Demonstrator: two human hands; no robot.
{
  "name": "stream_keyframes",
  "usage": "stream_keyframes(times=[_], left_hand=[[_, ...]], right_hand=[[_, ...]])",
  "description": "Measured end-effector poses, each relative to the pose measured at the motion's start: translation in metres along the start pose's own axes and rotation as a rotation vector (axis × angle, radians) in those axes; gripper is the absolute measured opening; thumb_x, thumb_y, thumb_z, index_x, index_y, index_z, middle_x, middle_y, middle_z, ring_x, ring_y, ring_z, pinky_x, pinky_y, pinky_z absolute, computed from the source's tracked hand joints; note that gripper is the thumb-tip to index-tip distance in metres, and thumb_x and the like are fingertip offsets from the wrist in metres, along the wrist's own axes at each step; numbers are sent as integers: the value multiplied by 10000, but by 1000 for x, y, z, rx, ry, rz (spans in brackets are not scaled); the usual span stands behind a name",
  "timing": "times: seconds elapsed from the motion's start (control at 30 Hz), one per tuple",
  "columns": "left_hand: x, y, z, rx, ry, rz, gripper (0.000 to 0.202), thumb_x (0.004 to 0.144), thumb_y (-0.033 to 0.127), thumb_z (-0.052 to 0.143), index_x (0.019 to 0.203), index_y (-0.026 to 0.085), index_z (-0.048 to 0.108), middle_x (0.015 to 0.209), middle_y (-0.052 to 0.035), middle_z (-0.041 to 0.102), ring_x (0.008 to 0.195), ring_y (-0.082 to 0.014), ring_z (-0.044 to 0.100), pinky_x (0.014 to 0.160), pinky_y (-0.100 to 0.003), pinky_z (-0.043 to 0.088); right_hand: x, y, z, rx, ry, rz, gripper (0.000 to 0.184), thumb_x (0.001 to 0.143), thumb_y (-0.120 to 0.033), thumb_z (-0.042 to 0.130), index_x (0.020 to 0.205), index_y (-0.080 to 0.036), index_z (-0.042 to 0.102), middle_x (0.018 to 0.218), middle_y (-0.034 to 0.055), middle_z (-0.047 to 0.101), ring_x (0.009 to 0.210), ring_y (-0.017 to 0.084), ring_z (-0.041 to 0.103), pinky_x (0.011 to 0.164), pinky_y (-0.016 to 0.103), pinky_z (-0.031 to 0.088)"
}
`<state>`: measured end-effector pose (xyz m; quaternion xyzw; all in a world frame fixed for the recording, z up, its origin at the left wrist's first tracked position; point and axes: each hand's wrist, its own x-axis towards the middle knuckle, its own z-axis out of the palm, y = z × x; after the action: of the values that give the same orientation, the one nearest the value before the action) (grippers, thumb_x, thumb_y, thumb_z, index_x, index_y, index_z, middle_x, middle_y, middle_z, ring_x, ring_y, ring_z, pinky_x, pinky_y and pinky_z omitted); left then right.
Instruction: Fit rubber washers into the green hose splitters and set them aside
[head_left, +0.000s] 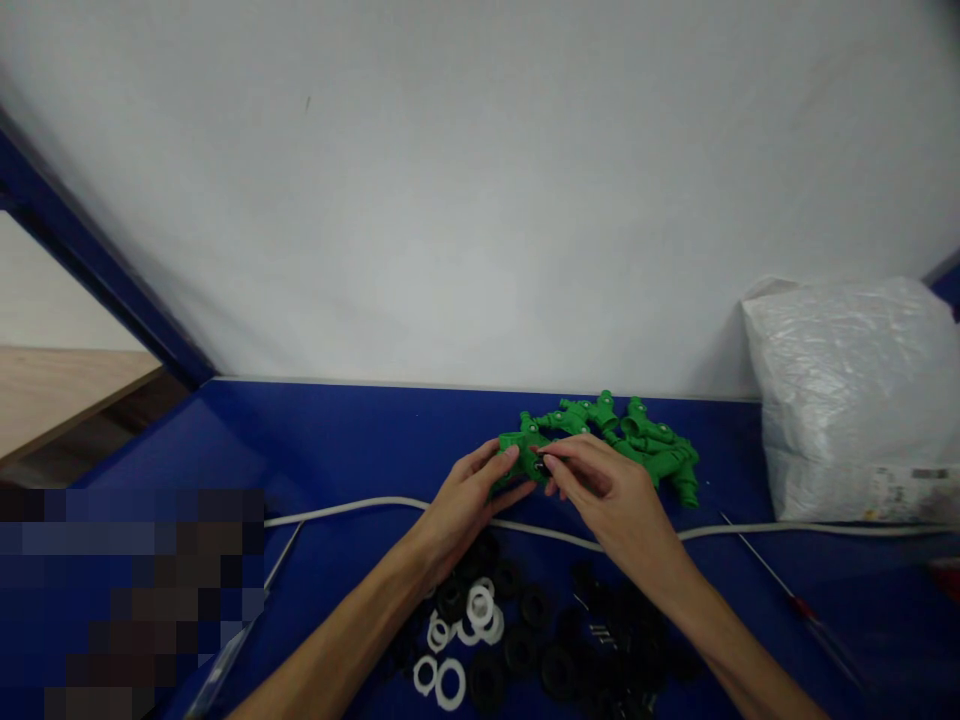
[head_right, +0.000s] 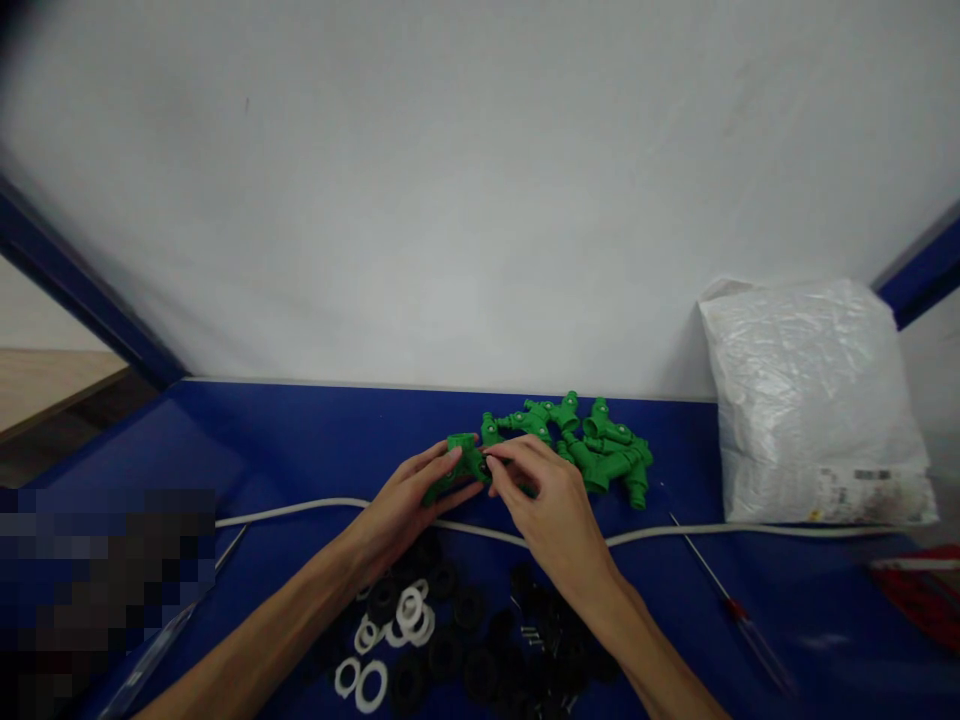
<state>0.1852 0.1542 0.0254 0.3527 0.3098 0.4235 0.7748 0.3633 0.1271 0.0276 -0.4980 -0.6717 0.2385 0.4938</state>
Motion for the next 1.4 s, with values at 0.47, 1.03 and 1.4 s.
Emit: stream_keyframes(times=[0.47, 1.03, 1.4], left_hand=[[0, 0, -1, -91, -48, 21, 261, 886, 264, 721, 1137, 207, 764, 1341, -77, 690, 1347, -267, 555, 1203, -442, 383], [0, 0, -4, -23, -90, 80, 335, 907, 324, 715, 1229, 236, 737, 1400, -72, 658, 1378, -283, 534, 1227, -470, 342], [-1, 0, -2, 4, -38, 62, 335, 864, 336, 757, 1159, 179, 744, 1344, -111, 680, 1276, -277, 605, 1165, -452, 430]], right_hand=[[-4, -4, 7, -24, 120, 21, 136, 965, -280, 622, 973, -193, 727, 949, 44, 675, 678, 137, 696, 661, 267, 585], [-4, -6, 8, 71, 116, 69, 145, 922, -316, 678, 951, -197, 756, 924, 58, 727, 756, 183, 735, 747, 317, 607], [-6, -10, 5, -259, 114, -153, 203, 956, -204, 633, 1089, -232, 784, 978, 60, 739, 843, 194, 730, 809, 324, 601]])
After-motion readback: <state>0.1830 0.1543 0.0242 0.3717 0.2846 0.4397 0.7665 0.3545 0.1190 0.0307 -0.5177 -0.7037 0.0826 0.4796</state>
